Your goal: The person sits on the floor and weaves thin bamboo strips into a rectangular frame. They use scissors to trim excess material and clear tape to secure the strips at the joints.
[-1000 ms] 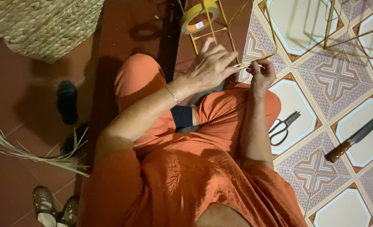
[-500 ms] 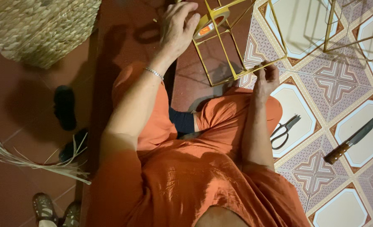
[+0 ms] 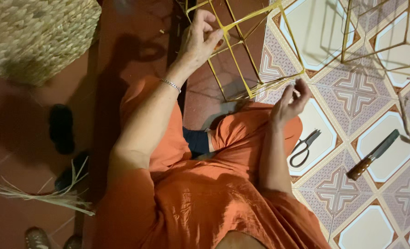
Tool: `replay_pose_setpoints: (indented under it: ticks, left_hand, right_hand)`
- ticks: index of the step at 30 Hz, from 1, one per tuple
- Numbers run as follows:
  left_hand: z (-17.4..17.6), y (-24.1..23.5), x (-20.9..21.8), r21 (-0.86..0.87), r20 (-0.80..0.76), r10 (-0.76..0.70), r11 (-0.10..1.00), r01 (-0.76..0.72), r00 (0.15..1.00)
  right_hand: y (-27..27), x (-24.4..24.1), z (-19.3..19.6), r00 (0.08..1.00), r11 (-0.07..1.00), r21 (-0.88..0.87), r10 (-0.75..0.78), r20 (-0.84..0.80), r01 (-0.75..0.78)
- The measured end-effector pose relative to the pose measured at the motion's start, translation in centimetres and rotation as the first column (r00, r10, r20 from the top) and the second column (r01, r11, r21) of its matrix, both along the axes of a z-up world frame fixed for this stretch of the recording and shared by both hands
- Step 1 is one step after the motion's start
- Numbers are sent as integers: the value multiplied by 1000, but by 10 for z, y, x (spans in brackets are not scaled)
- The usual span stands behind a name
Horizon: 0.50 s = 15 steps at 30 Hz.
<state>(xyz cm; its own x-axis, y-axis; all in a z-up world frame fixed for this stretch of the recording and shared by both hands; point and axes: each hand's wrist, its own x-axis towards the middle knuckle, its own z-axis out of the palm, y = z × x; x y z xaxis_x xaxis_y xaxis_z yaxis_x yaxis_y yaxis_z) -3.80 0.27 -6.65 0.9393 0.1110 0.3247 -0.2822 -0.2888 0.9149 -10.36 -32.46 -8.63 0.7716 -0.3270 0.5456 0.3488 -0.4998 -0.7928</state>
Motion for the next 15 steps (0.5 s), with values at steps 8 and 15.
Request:
replay_pose_setpoints:
  ticks: [8,15]
  left_hand:
    - [-9,-3,9,-159,81,-110,980,122,991]
    - [8,3,-1,98,-305,5,995,26,952]
  right_hand:
    - [82,-48,96,938,755,-596,346,6,-275]
    - [97,-40,124,898,676,-597,387,-211,-432]
